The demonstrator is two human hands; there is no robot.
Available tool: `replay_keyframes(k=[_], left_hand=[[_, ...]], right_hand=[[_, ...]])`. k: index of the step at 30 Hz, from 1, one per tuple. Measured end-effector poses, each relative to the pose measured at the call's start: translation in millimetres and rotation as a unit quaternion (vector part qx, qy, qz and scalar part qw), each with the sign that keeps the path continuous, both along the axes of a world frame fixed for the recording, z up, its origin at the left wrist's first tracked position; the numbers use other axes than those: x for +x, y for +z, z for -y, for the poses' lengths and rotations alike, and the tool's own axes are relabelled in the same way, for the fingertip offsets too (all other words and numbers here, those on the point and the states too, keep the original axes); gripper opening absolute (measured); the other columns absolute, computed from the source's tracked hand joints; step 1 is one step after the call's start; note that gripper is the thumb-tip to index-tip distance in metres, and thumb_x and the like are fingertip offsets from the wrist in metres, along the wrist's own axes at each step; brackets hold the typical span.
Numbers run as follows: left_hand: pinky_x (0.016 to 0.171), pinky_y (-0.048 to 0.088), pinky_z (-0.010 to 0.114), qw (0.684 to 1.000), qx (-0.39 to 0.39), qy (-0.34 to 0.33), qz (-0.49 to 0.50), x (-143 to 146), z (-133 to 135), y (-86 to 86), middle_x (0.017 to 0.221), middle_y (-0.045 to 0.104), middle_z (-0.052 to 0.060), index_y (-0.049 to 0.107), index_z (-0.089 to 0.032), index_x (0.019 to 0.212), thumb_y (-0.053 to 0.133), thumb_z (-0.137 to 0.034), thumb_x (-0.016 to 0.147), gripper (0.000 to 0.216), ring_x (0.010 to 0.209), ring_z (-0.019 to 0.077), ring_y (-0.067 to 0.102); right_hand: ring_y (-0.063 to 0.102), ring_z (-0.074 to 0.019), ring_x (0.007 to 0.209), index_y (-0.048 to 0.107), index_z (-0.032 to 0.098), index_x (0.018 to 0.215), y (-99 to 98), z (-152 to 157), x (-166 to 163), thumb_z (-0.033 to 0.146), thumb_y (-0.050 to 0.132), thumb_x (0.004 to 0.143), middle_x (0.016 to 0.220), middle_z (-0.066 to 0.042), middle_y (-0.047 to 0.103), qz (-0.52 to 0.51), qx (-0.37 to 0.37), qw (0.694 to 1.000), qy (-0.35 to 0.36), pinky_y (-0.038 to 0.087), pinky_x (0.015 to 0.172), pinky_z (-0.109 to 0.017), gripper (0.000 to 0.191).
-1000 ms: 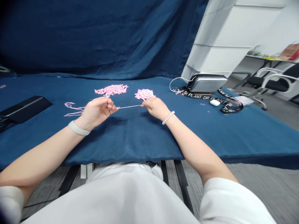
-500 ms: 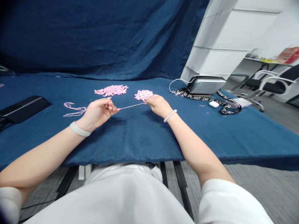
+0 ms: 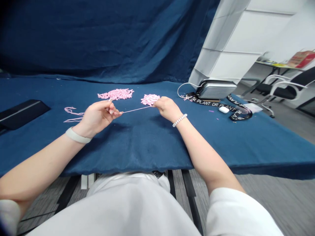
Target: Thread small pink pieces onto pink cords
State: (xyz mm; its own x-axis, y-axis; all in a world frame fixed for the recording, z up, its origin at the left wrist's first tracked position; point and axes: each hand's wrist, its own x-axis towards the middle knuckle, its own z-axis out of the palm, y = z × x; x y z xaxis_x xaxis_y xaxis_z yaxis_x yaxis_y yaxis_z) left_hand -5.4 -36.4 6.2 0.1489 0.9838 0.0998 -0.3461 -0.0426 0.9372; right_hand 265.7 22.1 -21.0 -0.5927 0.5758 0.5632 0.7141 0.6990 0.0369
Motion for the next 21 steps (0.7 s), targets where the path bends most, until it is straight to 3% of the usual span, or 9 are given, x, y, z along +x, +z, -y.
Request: replay_keyframes(k=[3, 6, 10, 16, 21], left_hand=[[0.08, 0.05, 0.033, 1.0, -0.005, 0.003, -0.021, 3, 2, -4.2, 0.055, 0.054, 0.001, 0.061, -0.011, 0.059, 0.06, -0.024, 0.073, 0.019, 0.061, 0.0122, 0.059], [0.086, 0.048, 0.034, 0.999, -0.013, 0.025, -0.017, 7, 3, -9.6, 0.074, 0.066, 0.006, 0.067, -0.009, 0.08, 0.066, -0.023, 0.07, 0.017, 0.078, 0.0168, 0.065], [0.086, 0.048, 0.032, 0.994, 0.023, 0.101, 0.026, 6, -4, -16.0, 0.096, 0.068, 0.008, 0.066, -0.014, 0.091, 0.068, -0.025, 0.07, 0.024, 0.092, 0.0185, 0.065], [0.083, 0.049, 0.027, 0.975, 0.077, 0.209, 0.026, -4, -24, -21.6, 0.098, 0.067, 0.005, 0.066, -0.018, 0.087, 0.07, -0.026, 0.069, 0.02, 0.092, 0.0148, 0.063], [0.083, 0.05, 0.025, 0.964, 0.057, 0.246, 0.079, -20, -37, -14.2, 0.093, 0.067, 0.002, 0.063, -0.02, 0.083, 0.069, -0.018, 0.072, 0.012, 0.087, 0.0115, 0.063]], right_hand=[[0.056, -0.0184, 0.074, 0.068, 0.015, 0.078, -10.4, -1, -3, 0.022, 0.044, 0.088, 0.076, -0.009, 0.065, -0.029, -0.042, 0.999, 0.001, 0.042, 0.072, -0.031, 0.027], [0.059, -0.0171, 0.078, 0.069, 0.016, 0.083, -20.7, -3, -6, 0.026, 0.046, 0.089, 0.083, -0.007, 0.068, -0.127, -0.099, 0.987, 0.004, 0.044, 0.076, -0.03, 0.025], [0.059, -0.0179, 0.083, 0.07, 0.015, 0.082, -25.0, -2, -10, 0.027, 0.05, 0.087, 0.083, -0.007, 0.067, -0.253, -0.135, 0.958, -0.023, 0.045, 0.077, -0.031, 0.024], [0.057, -0.0169, 0.08, 0.072, 0.016, 0.085, -30.1, 11, -34, 0.021, 0.051, 0.086, 0.079, -0.006, 0.064, -0.143, -0.174, 0.973, 0.038, 0.044, 0.079, -0.031, 0.022], [0.056, -0.0151, 0.076, 0.072, 0.014, 0.093, -31.8, 21, -51, 0.015, 0.054, 0.083, 0.08, -0.007, 0.061, -0.177, -0.214, 0.96, 0.037, 0.045, 0.075, -0.03, 0.021]])
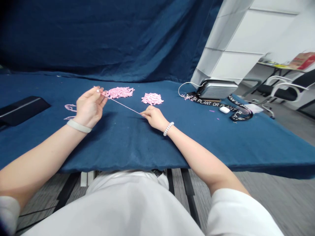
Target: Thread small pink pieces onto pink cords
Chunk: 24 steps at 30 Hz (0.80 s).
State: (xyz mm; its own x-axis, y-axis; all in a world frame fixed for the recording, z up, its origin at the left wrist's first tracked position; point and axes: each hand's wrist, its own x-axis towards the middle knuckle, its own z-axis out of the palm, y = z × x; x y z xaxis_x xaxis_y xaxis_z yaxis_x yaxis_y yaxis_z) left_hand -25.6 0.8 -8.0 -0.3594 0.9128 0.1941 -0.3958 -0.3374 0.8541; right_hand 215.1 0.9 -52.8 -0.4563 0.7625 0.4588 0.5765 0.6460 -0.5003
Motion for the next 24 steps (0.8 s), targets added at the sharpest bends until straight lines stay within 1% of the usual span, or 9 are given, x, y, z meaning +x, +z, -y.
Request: replay_keyframes(k=[2, 4, 6, 8, 10, 13, 15, 19, 24], left_hand=[[0.084, 0.051, 0.025, 1.0, -0.006, -0.014, 0.021, -4, -2, 3.3, 0.091, 0.067, 0.002, 0.062, -0.02, 0.082, 0.065, -0.014, 0.076, 0.009, 0.085, 0.0106, 0.063], [0.084, 0.051, 0.026, 0.997, -0.02, -0.056, 0.043, -4, 0, 5.6, 0.085, 0.066, 0.0, 0.06, -0.02, 0.083, 0.059, -0.008, 0.079, 0.012, 0.078, 0.0085, 0.063], [0.086, 0.05, 0.027, 0.989, -0.031, -0.131, 0.056, 1, 7, 7.2, 0.078, 0.064, -0.001, 0.059, -0.017, 0.081, 0.054, -0.004, 0.08, 0.015, 0.069, 0.0056, 0.062], [0.088, 0.05, 0.029, 0.974, -0.034, -0.22, 0.048, 9, 18, 8.5, 0.075, 0.062, -0.002, 0.057, -0.013, 0.077, 0.053, -0.001, 0.079, 0.013, 0.062, 0.0038, 0.059], [0.088, 0.051, 0.032, 0.957, -0.044, -0.286, 0.033, 19, 31, 9.1, 0.074, 0.062, -0.001, 0.058, -0.011, 0.081, 0.055, 0.0, 0.078, 0.012, 0.062, 0.0044, 0.06], [0.083, 0.052, 0.03, 0.942, -0.066, -0.329, 0.004, 30, 48, 6.0, 0.077, 0.065, 0.001, 0.059, -0.011, 0.096, 0.061, -0.002, 0.075, 0.023, 0.066, 0.0073, 0.063], [0.08, 0.052, 0.029, 0.937, -0.081, -0.34, -0.025, 34, 54, 0.4, 0.078, 0.067, 0.003, 0.061, -0.011, 0.094, 0.065, -0.007, 0.073, 0.022, 0.069, 0.0096, 0.065], [0.075, 0.052, 0.028, 0.931, -0.123, -0.339, -0.062, 39, 57, -14.3, 0.076, 0.068, 0.005, 0.062, -0.011, 0.08, 0.069, -0.016, 0.071, 0.012, 0.067, 0.0128, 0.066], [0.07, 0.052, 0.027, 0.926, -0.142, -0.341, -0.079, 42, 58, -23.8, 0.072, 0.067, 0.005, 0.062, -0.011, 0.076, 0.074, -0.02, 0.067, 0.018, 0.062, 0.0117, 0.065]], right_hand=[[0.055, -0.0132, 0.068, 0.073, 0.015, 0.09, 3.1, 3, -1, 0.016, 0.055, 0.081, 0.076, -0.005, 0.061, -0.025, -0.056, 0.998, 0.012, 0.045, 0.07, -0.029, 0.02], [0.052, -0.0104, 0.057, 0.073, 0.015, 0.088, 7.1, 7, -2, 0.019, 0.058, 0.079, 0.071, -0.003, 0.06, -0.077, -0.16, 0.984, 0.018, 0.044, 0.062, -0.028, 0.018], [0.048, -0.0083, 0.051, 0.072, 0.014, 0.088, 11.0, 14, -5, 0.026, 0.063, 0.075, 0.066, -0.001, 0.059, -0.178, -0.283, 0.943, 0.016, 0.043, 0.055, -0.027, 0.019], [0.047, -0.0072, 0.05, 0.07, 0.015, 0.092, 14.8, 22, -12, 0.031, 0.069, 0.07, 0.064, 0.001, 0.057, -0.293, -0.355, 0.888, 0.024, 0.044, 0.053, -0.026, 0.027], [0.047, -0.0061, 0.051, 0.068, 0.017, 0.092, 18.5, 33, -20, 0.032, 0.074, 0.064, 0.067, 0.002, 0.058, -0.372, -0.347, 0.86, 0.045, 0.044, 0.052, -0.023, 0.033], [0.049, -0.0052, 0.054, 0.068, 0.016, 0.086, 23.1, 47, -30, 0.032, 0.077, 0.061, 0.068, 0.003, 0.059, -0.432, -0.325, 0.84, 0.055, 0.042, 0.052, -0.02, 0.032], [0.049, -0.0049, 0.054, 0.067, 0.016, 0.082, 24.1, 52, -33, 0.032, 0.078, 0.06, 0.067, 0.003, 0.059, -0.46, -0.331, 0.822, 0.044, 0.042, 0.053, -0.02, 0.03], [0.049, -0.0045, 0.053, 0.064, 0.015, 0.075, 20.3, 54, -32, 0.031, 0.079, 0.059, 0.066, 0.003, 0.059, -0.499, -0.366, 0.785, 0.034, 0.041, 0.052, -0.02, 0.028], [0.046, -0.0028, 0.05, 0.064, 0.016, 0.08, 18.2, 55, -34, 0.031, 0.079, 0.059, 0.065, 0.004, 0.058, -0.536, -0.396, 0.745, 0.027, 0.04, 0.051, -0.018, 0.03]])
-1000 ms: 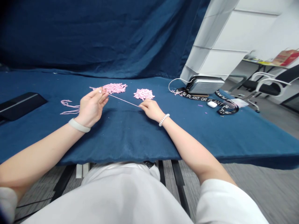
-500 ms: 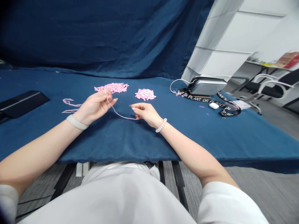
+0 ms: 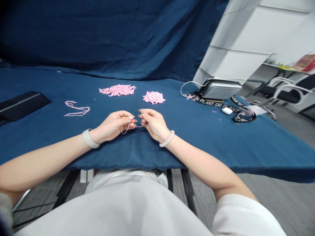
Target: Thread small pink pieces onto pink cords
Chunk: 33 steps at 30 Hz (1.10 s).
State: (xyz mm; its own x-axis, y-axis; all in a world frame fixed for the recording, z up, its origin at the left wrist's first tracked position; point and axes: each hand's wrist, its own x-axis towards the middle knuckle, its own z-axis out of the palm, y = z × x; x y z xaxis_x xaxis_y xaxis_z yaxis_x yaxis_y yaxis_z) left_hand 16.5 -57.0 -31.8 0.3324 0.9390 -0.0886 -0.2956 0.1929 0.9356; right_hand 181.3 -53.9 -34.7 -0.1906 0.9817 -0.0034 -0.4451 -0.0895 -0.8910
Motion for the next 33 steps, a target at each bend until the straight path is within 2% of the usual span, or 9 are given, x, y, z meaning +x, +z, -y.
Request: replay_keyframes(k=[5, 9, 12, 17, 20, 25, 29, 33], left_hand=[[0.069, 0.052, 0.029, 0.999, -0.027, -0.021, -0.008, 4, 4, -2.6, 0.07, 0.065, 0.003, 0.058, -0.012, 0.07, 0.073, -0.026, 0.069, 0.021, 0.062, 0.0108, 0.063], [0.068, 0.053, 0.028, 1.0, -0.021, -0.015, -0.008, 6, 4, -5.9, 0.072, 0.064, 0.003, 0.06, -0.012, 0.078, 0.074, -0.024, 0.067, 0.021, 0.063, 0.0109, 0.063], [0.065, 0.053, 0.027, 1.0, -0.016, 0.002, 0.0, 4, 4, -6.3, 0.07, 0.064, 0.002, 0.061, -0.013, 0.082, 0.076, -0.023, 0.065, 0.024, 0.06, 0.0099, 0.062], [0.06, 0.052, 0.024, 1.0, -0.023, 0.002, -0.001, 3, 3, -5.6, 0.071, 0.064, 0.002, 0.06, -0.014, 0.078, 0.073, -0.03, 0.069, 0.023, 0.062, 0.0106, 0.063], [0.061, 0.052, 0.023, 1.0, -0.012, 0.005, -0.004, 4, 3, -6.6, 0.071, 0.064, 0.002, 0.059, -0.013, 0.076, 0.074, -0.026, 0.067, 0.022, 0.063, 0.0102, 0.062], [0.062, 0.052, 0.025, 1.0, -0.012, 0.008, -0.008, 6, 3, -6.8, 0.07, 0.064, 0.002, 0.058, -0.015, 0.08, 0.074, -0.024, 0.067, 0.022, 0.06, 0.0107, 0.062], [0.063, 0.052, 0.026, 1.0, -0.021, 0.011, -0.007, 5, 1, -8.4, 0.068, 0.063, 0.002, 0.057, -0.014, 0.077, 0.071, -0.028, 0.07, 0.02, 0.06, 0.0105, 0.062], [0.065, 0.052, 0.024, 1.0, -0.006, 0.014, -0.013, 4, -1, -12.2, 0.071, 0.063, 0.002, 0.058, -0.013, 0.077, 0.072, -0.027, 0.07, 0.021, 0.066, 0.0105, 0.062]], right_hand=[[0.044, -0.0028, 0.049, 0.061, 0.019, 0.089, 5.8, 7, -4, 0.031, 0.079, 0.06, 0.06, 0.006, 0.056, -0.031, 0.001, 0.999, 0.017, 0.038, 0.049, -0.016, 0.037], [0.043, -0.0029, 0.048, 0.058, 0.017, 0.079, 3.1, 7, -6, 0.031, 0.08, 0.058, 0.058, 0.005, 0.056, -0.032, -0.009, 0.999, 0.01, 0.036, 0.046, -0.015, 0.034], [0.039, -0.0023, 0.046, 0.055, 0.016, 0.072, -0.6, 7, -6, 0.034, 0.08, 0.059, 0.058, 0.004, 0.056, -0.017, -0.007, 1.0, 0.008, 0.028, 0.041, -0.014, 0.033], [0.035, -0.0024, 0.043, 0.049, 0.017, 0.064, -1.6, 8, -7, 0.04, 0.08, 0.058, 0.053, 0.006, 0.05, -0.002, -0.001, 1.0, 0.004, 0.024, 0.039, -0.015, 0.039], [0.036, -0.0028, 0.044, 0.047, 0.017, 0.06, -2.0, 8, -8, 0.044, 0.08, 0.057, 0.052, 0.005, 0.05, -0.012, -0.01, 1.0, 0.0, 0.024, 0.038, -0.015, 0.042], [0.039, -0.0027, 0.046, 0.053, 0.015, 0.058, -7.5, 1, -5, 0.039, 0.08, 0.058, 0.059, 0.002, 0.056, 0.013, -0.022, 0.999, -0.025, 0.029, 0.04, -0.016, 0.036], [0.044, -0.0027, 0.049, 0.062, 0.015, 0.069, -9.9, -2, -4, 0.027, 0.08, 0.057, 0.066, 0.002, 0.061, 0.012, -0.049, 0.998, -0.027, 0.037, 0.046, -0.017, 0.024], [0.052, -0.0041, 0.055, 0.066, 0.014, 0.078, -8.5, -1, -5, 0.016, 0.076, 0.057, 0.069, 0.001, 0.064, -0.016, -0.073, 0.997, -0.011, 0.042, 0.051, -0.016, 0.022]])
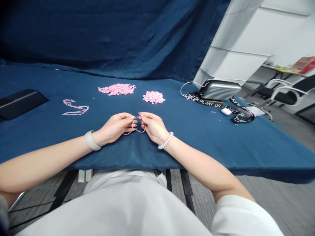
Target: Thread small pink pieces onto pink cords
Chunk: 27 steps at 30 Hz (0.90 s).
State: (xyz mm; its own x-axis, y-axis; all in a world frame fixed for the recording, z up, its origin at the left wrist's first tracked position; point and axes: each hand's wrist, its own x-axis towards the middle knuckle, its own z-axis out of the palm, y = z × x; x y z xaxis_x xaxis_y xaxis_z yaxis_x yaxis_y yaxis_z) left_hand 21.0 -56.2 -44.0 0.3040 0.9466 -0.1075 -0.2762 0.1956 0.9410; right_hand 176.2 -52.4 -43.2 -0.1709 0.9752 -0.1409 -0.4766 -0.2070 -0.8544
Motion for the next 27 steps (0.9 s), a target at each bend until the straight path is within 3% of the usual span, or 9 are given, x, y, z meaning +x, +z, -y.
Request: replay_keyframes(k=[5, 10, 14, 27], left_hand=[[0.064, 0.05, 0.025, 1.0, 0.021, -0.003, -0.009, 0, 1, -1.2, 0.072, 0.063, 0.001, 0.058, -0.013, 0.077, 0.075, -0.026, 0.066, 0.023, 0.064, 0.0104, 0.061], [0.065, 0.049, 0.025, 0.999, 0.026, -0.003, -0.023, 0, 1, -1.2, 0.071, 0.062, 0.001, 0.059, -0.013, 0.075, 0.073, -0.03, 0.067, 0.023, 0.064, 0.0099, 0.06], [0.063, 0.048, 0.024, 0.999, 0.022, -0.005, -0.033, 0, 1, -1.1, 0.069, 0.061, 0.001, 0.06, -0.013, 0.074, 0.073, -0.03, 0.068, 0.022, 0.062, 0.0089, 0.058], [0.051, 0.039, 0.02, 0.998, 0.046, -0.013, -0.043, 1, 2, -2.3, 0.065, 0.06, 0.001, 0.063, -0.014, 0.074, 0.073, -0.03, 0.068, 0.02, 0.055, 0.0082, 0.054]], right_hand=[[0.056, -0.0058, 0.059, 0.067, 0.016, 0.083, 0.4, 2, -1, 0.011, 0.072, 0.06, 0.074, 0.0, 0.067, -0.013, 0.014, 1.0, 0.011, 0.046, 0.056, -0.018, 0.024], [0.06, -0.0075, 0.065, 0.067, 0.018, 0.087, 0.0, 3, -1, 0.01, 0.075, 0.057, 0.08, -0.001, 0.069, -0.007, 0.039, 0.999, -0.028, 0.05, 0.062, -0.02, 0.032], [0.06, -0.0074, 0.064, 0.067, 0.018, 0.082, 2.8, 7, -3, 0.013, 0.076, 0.057, 0.072, 0.001, 0.067, -0.001, 0.066, 0.996, -0.052, 0.049, 0.062, -0.019, 0.027], [0.052, -0.0061, 0.055, 0.062, 0.014, 0.089, 5.2, 7, -1, 0.022, 0.078, 0.057, 0.063, 0.003, 0.061, 0.048, 0.047, 0.998, 0.002, 0.04, 0.052, -0.019, 0.036]])
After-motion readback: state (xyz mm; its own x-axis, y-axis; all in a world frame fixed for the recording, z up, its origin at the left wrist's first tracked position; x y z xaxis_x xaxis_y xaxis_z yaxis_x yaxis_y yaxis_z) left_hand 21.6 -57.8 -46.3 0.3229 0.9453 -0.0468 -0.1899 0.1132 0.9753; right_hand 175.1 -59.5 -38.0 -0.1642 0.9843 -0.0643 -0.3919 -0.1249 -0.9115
